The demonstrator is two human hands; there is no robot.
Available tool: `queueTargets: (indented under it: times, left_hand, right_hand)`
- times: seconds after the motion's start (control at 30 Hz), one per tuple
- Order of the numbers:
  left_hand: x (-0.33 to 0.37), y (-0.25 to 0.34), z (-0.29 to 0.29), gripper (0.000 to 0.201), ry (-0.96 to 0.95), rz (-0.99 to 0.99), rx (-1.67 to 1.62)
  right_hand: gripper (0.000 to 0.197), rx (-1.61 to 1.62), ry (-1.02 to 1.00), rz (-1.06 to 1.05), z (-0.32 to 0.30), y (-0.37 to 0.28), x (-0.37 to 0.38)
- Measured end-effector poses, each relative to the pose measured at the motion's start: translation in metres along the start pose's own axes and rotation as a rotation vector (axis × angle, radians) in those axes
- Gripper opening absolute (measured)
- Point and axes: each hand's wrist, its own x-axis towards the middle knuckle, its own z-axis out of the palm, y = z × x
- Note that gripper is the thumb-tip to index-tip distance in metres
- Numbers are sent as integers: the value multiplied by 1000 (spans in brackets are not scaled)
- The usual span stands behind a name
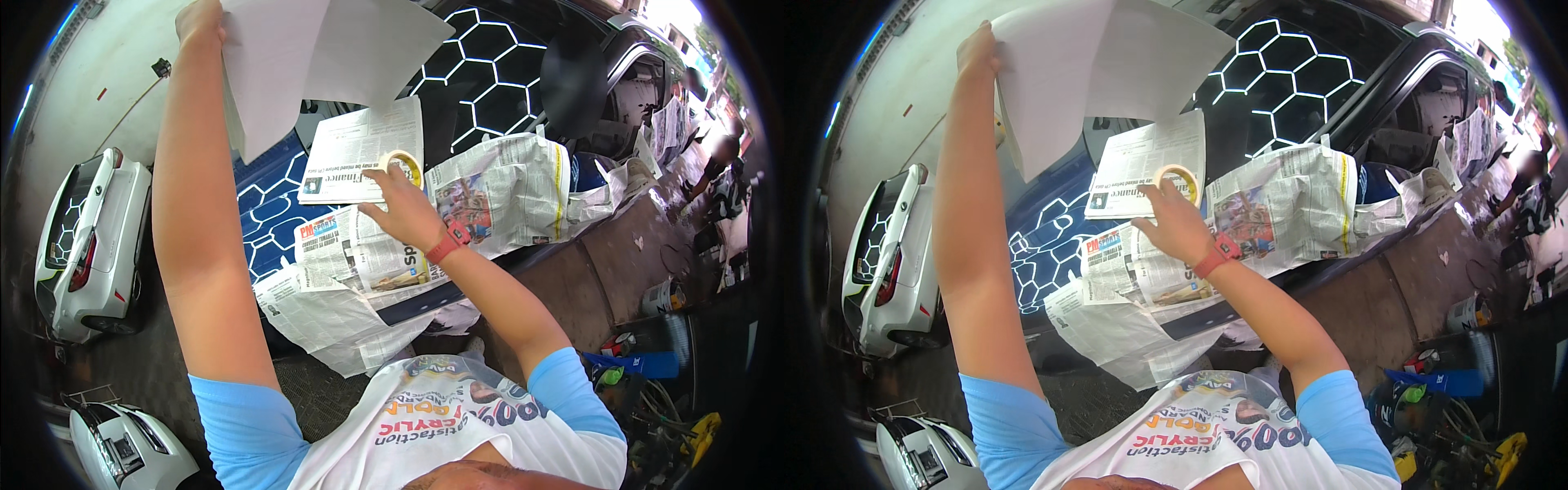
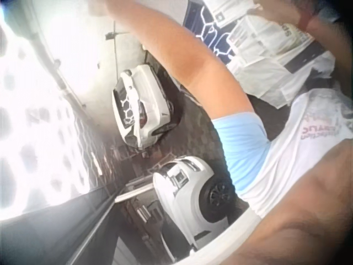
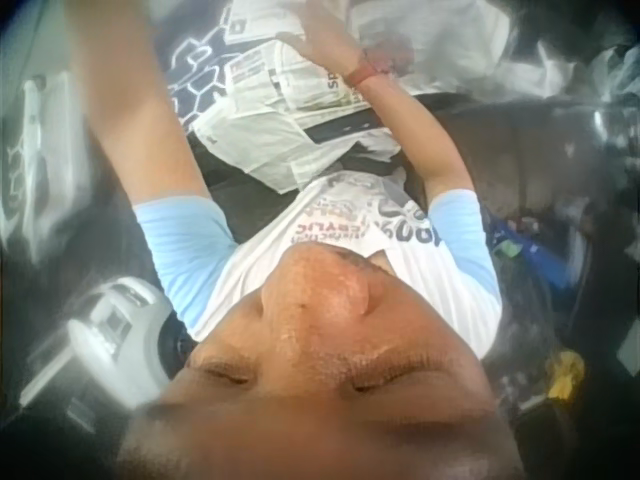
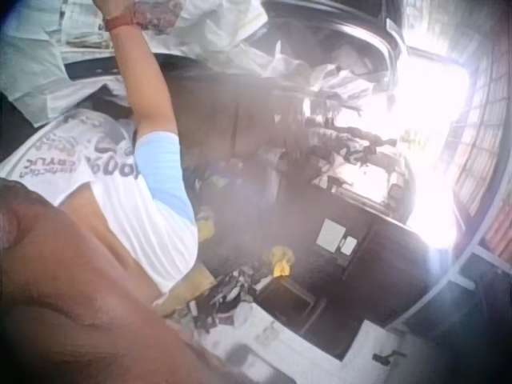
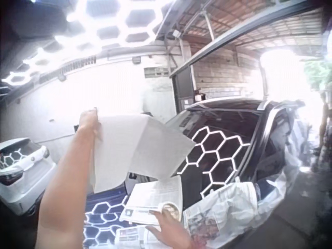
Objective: The person covers a dark-colored car with newspaper sheets using masking tape. They repeatedly tear tape, place newspaper over the hood and side panels, and smooth the sheets to secure them. The process continues across multiple sections of the vehicle.
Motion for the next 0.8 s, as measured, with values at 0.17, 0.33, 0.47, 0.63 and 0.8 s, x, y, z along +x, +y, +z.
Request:
queueTargets:
  times: [0.17, 0.33, 0.47, 0.63, 0.8]
  left_hand:
    - [-40, -36, -27, 43, 60, -153, -161]
    - [-13, -141, -50, 41, 173, -185, -269]
    - [-8, -200, -40, 34, -90, -298, -417]
    - [-49, -202, -3, 23, -376, -370, -606]
    - [-95, -182, 7, 28, -580, -347, -668]
  right_hand:
    - [57, -505, -39, -16, 30, 52, 10]
    - [49, -680, -130, 7, 35, 65, 24]
    - [52, -576, -68, 20, 44, 50, 40]
    - [86, 189, -4, 159, 65, -40, 107]
    - [76, 77, 394, 77, 78, -59, 150]
